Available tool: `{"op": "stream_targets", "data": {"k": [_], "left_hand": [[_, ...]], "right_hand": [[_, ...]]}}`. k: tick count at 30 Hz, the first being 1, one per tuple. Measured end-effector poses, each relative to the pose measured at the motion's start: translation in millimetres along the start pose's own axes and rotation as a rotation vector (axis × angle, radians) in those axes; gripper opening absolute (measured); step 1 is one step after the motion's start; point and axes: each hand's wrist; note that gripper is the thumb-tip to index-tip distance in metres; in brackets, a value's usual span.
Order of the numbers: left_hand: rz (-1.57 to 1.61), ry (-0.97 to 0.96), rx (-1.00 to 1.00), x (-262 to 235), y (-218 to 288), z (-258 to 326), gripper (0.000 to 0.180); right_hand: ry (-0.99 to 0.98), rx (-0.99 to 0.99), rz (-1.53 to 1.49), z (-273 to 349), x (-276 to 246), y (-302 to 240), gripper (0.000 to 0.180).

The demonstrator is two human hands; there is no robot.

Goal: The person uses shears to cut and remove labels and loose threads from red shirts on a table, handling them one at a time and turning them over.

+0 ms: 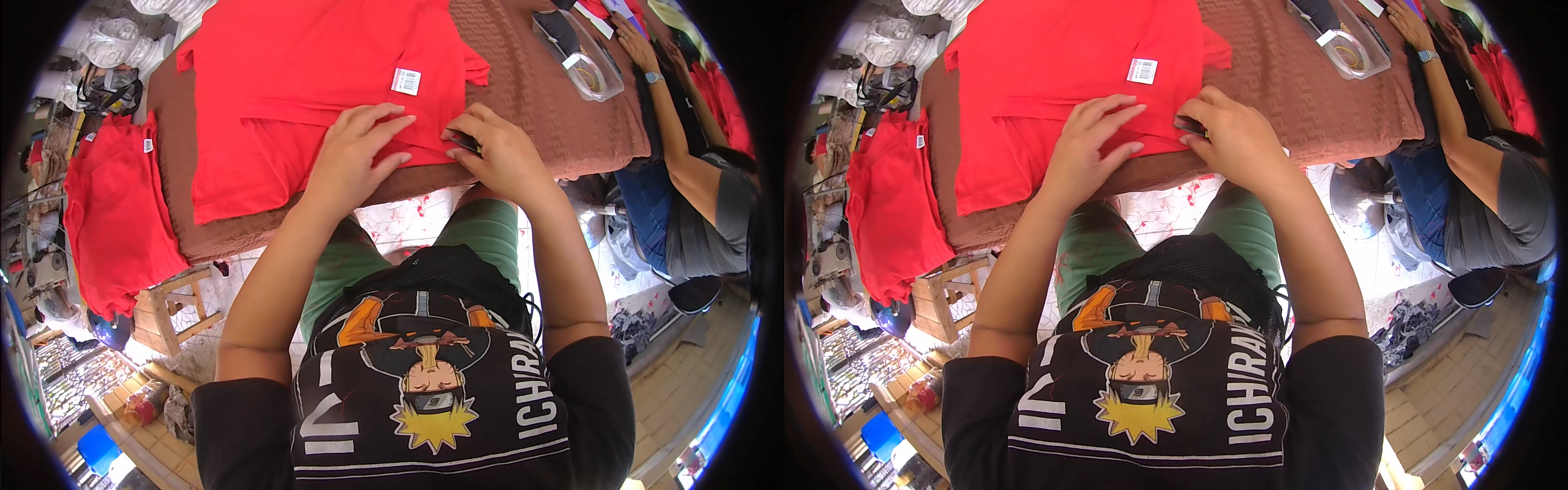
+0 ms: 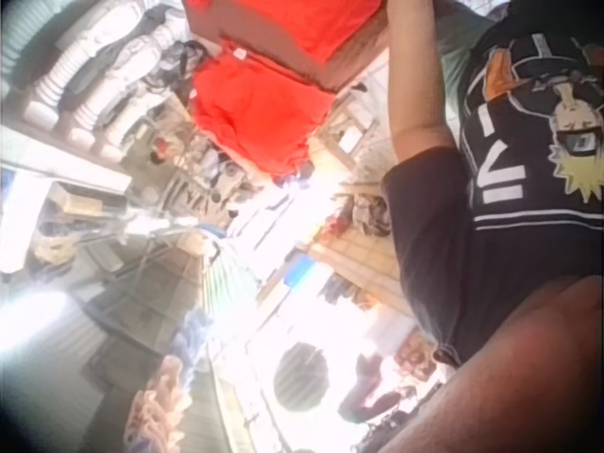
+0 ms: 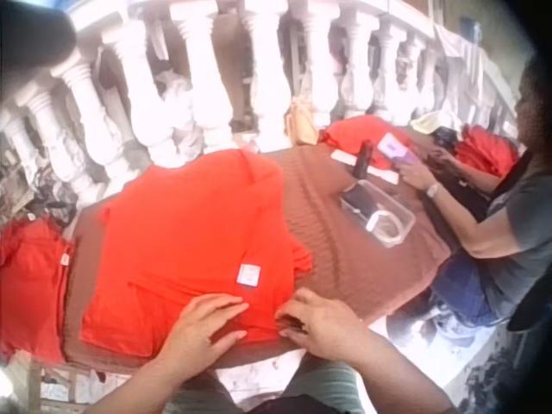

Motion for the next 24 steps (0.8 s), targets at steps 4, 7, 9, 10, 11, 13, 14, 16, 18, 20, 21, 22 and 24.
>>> {"op": "stream_targets", "data": {"k": [4, 7, 9, 10, 11, 13, 14, 16, 18, 20, 21, 22, 24], "left_hand": [[-0.058, -0.046, 0.007, 7.3, -12.2, -5.3, 0.025], [0.067, -0.052, -0.104, 3.0, -10.9, -6.7, 0.015], [0.161, -0.095, -0.064, -10.3, -2.1, -1.6, 0.012], [0.213, -0.116, -0.045, -18.3, 3.8, 3.2, 0.011], [0.173, -0.150, 0.009, -25.2, 6.2, 7.7, 0.014], [0.089, -0.216, 0.116, -39.0, 6.6, 17.6, 0.020], [0.107, -0.212, 0.108, -43.4, 4.5, 21.2, 0.020], [0.141, -0.200, 0.086, -48.9, 1.4, 28.5, 0.020], [0.282, -0.029, -0.113, -45.2, 7.7, 30.8, 0.017], [0.350, 0.096, -0.208, -35.4, 15.2, 28.6, 0.014], [0.347, 0.132, -0.207, -28.9, 18.2, 26.3, 0.014], [0.345, 0.164, -0.203, -22.7, 21.6, 23.0, 0.014], [0.283, 0.097, -0.260, -12.7, 30.0, 20.2, 0.019]], "right_hand": [[0.068, 0.015, -0.007, -1.1, 2.5, 4.8, 0.019], [0.052, 0.018, -0.069, 0.2, -8.3, 0.4, 0.016], [0.029, -0.024, -0.096, 6.9, -18.8, -6.3, 0.017], [-0.001, -0.022, -0.102, 11.3, -21.0, -8.8, 0.017], [-0.028, -0.015, -0.109, 16.5, -22.7, -10.2, 0.017], [-0.078, 0.010, -0.083, 22.8, -23.3, -8.3, 0.018], [-0.102, 0.028, -0.050, 25.8, -22.4, -5.6, 0.020], [-0.077, 0.052, -0.022, 28.9, -24.7, -5.1, 0.022], [0.022, 0.068, -0.034, 27.6, -36.4, -10.9, 0.024], [0.099, 0.103, -0.055, 22.9, -41.9, -15.3, 0.024], [0.137, 0.121, -0.065, 20.4, -41.7, -17.5, 0.024], [0.160, 0.112, -0.121, 18.0, -39.0, -20.0, 0.024], [0.203, 0.093, -0.234, 12.1, -27.6, -27.9, 0.023]]}}
Point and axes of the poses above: each hand's wrist, its own z-axis away from the middle knuckle, its own x-axis out of the palm, y = z × x, and after that the axes turned 9 degrees about z, right-handed
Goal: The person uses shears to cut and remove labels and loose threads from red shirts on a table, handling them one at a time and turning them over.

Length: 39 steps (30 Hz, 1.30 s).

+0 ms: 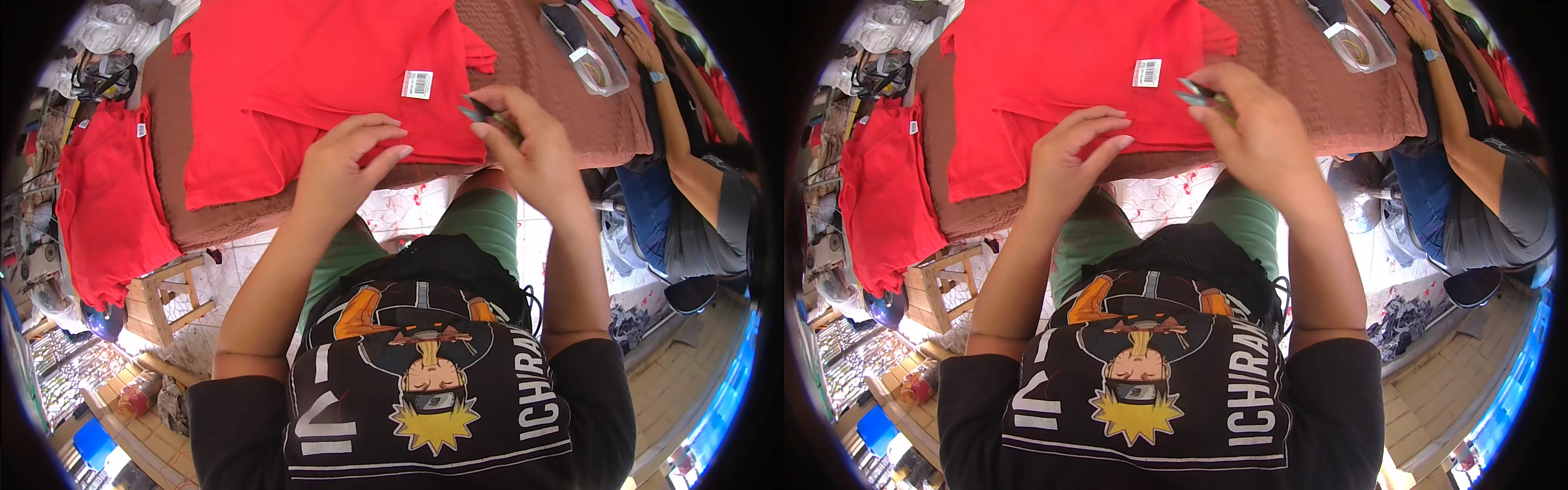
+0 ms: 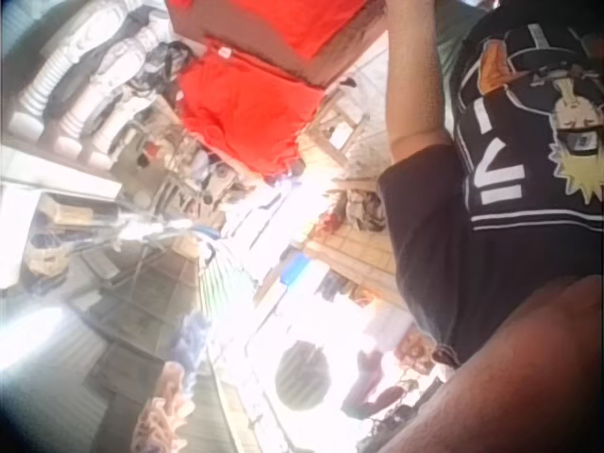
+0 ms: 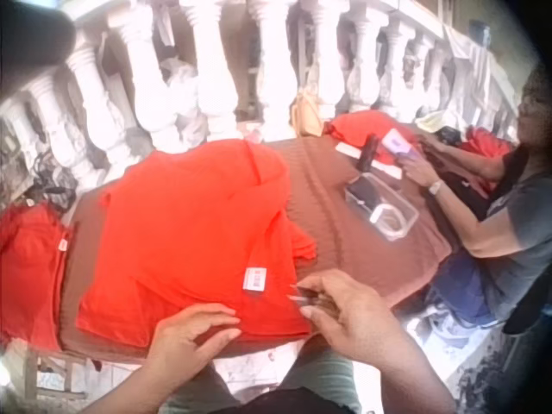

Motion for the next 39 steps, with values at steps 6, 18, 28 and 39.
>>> {"op": "stream_targets", "data": {"k": [6, 18, 28, 39], "left_hand": [[-0.272, 0.015, 0.140, 22.2, -17.5, 3.0, 0.027], [-0.141, -0.086, -0.180, 7.8, -11.1, -20.1, 0.017], [-0.093, -0.109, -0.253, 9.3, -12.1, -26.2, 0.022], [-0.228, -0.171, 0.013, 6.0, -19.8, -27.5, 0.020]], "right_hand": [[-0.093, 0.057, -0.097, 6.0, 42.4, -2.2, 0.018], [-0.115, 0.101, -0.137, 6.4, 51.9, 9.4, 0.017], [-0.160, 0.116, -0.180, 4.7, 50.6, 13.4, 0.018], [-0.163, 0.127, -0.210, 4.0, 48.7, 10.4, 0.018]]}}
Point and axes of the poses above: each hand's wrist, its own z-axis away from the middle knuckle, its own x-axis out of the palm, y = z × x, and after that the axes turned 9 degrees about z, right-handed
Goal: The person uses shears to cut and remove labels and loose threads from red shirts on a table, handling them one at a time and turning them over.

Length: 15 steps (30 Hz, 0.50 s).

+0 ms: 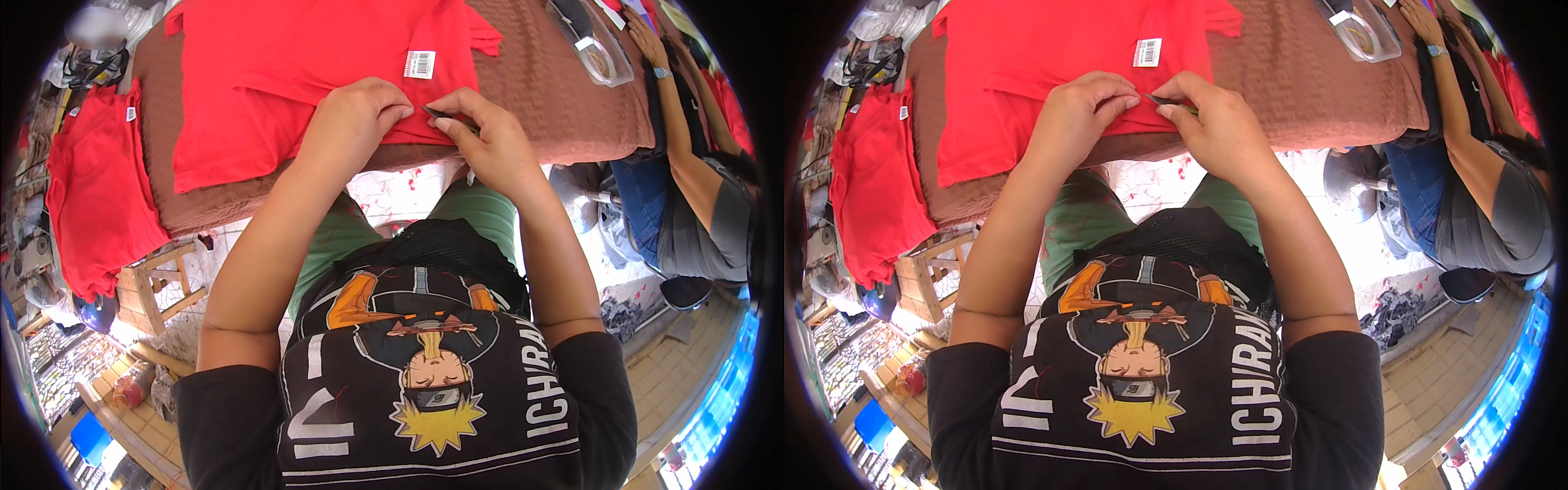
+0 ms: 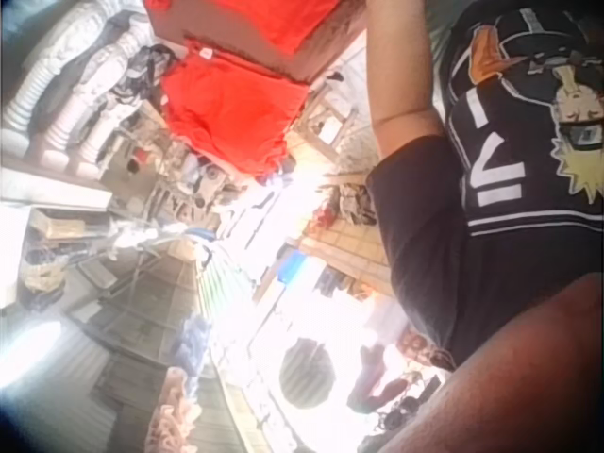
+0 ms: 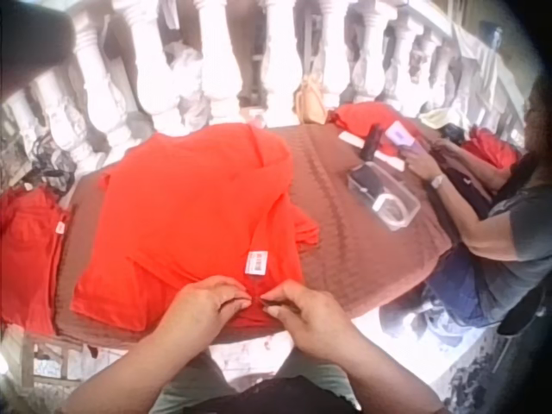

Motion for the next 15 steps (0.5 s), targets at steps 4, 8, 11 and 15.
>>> {"op": "stream_targets", "data": {"k": [4, 8, 11, 15], "left_hand": [[0.040, -0.036, -0.116, -2.5, -0.6, -3.6, 0.016], [0.017, -0.073, -0.147, -6.9, 7.4, -8.7, 0.015], [0.000, -0.085, -0.159, -8.3, 11.8, -9.9, 0.014], [-0.026, -0.091, -0.159, -7.7, 10.0, -10.5, 0.015]], "right_hand": [[0.002, 0.018, -0.024, 0.7, 1.8, 2.1, 0.018], [-0.002, 0.008, 0.022, 0.7, 1.3, 2.6, 0.018], [-0.006, -0.003, 0.064, 1.2, -0.4, -0.8, 0.020], [-0.004, -0.005, 0.123, 0.6, 1.1, -5.6, 0.022]]}}
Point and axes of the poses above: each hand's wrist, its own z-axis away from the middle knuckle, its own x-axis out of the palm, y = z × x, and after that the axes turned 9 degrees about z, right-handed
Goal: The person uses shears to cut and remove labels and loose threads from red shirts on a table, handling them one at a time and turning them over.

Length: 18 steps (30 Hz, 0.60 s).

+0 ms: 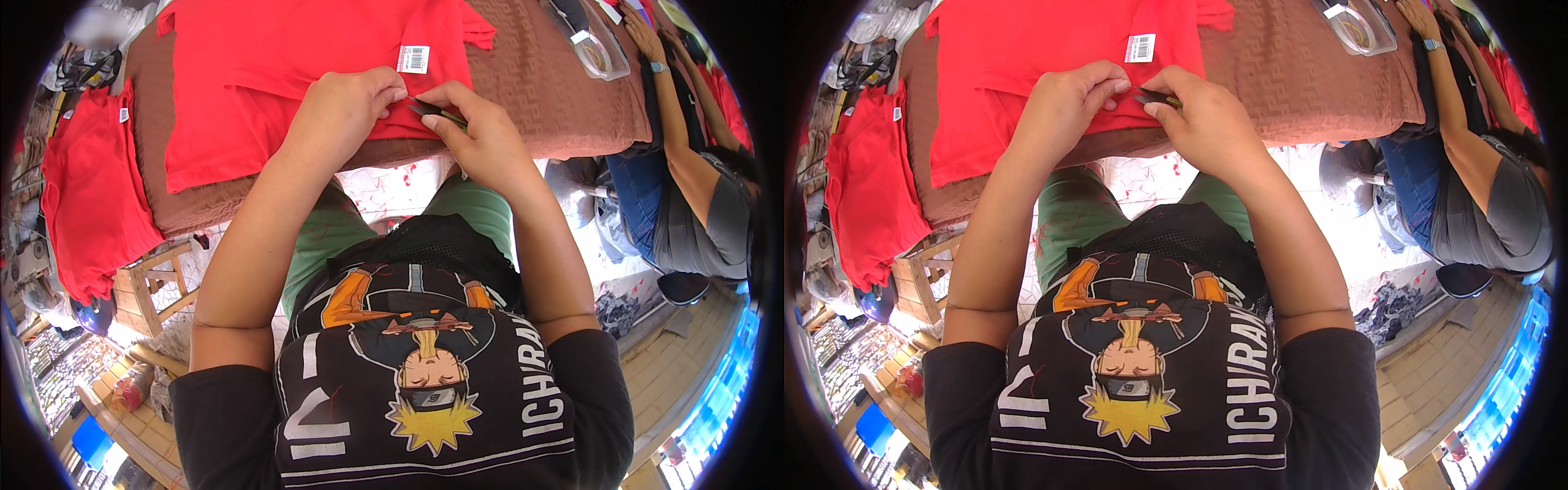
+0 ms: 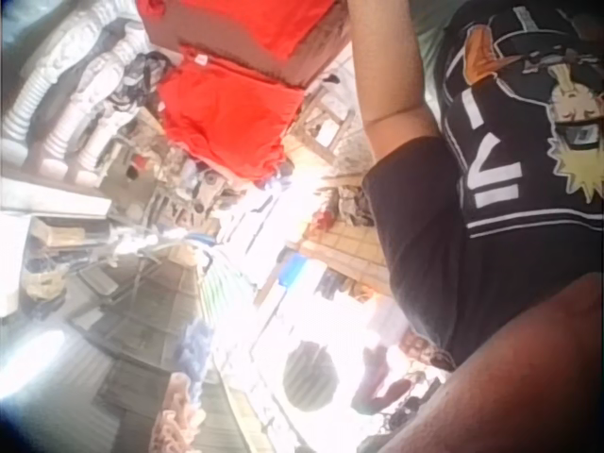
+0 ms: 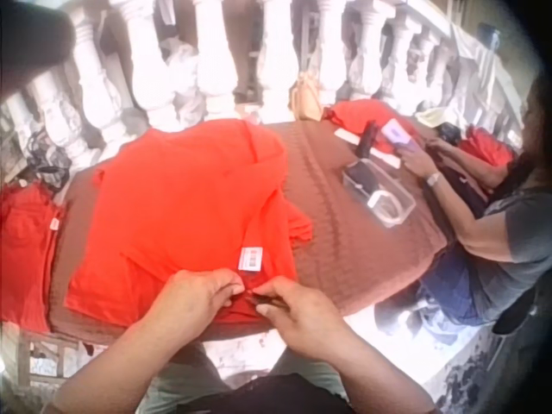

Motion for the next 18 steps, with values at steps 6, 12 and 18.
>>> {"op": "stream_targets", "data": {"k": [6, 12, 18], "left_hand": [[0.036, 0.069, 0.072, 3.4, -2.4, 1.1, 0.016], [-0.044, 0.015, 0.042, 1.0, 0.0, 0.8, 0.016], [0.155, 0.042, -0.065, 1.8, 0.8, 1.0, 0.017]], "right_hand": [[0.013, -0.073, 0.098, -3.8, 2.3, 0.4, 0.021], [-0.006, -0.087, 0.183, -7.2, 2.3, -0.1, 0.017], [0.017, -0.094, 0.164, -6.9, 3.5, 0.6, 0.015]]}}
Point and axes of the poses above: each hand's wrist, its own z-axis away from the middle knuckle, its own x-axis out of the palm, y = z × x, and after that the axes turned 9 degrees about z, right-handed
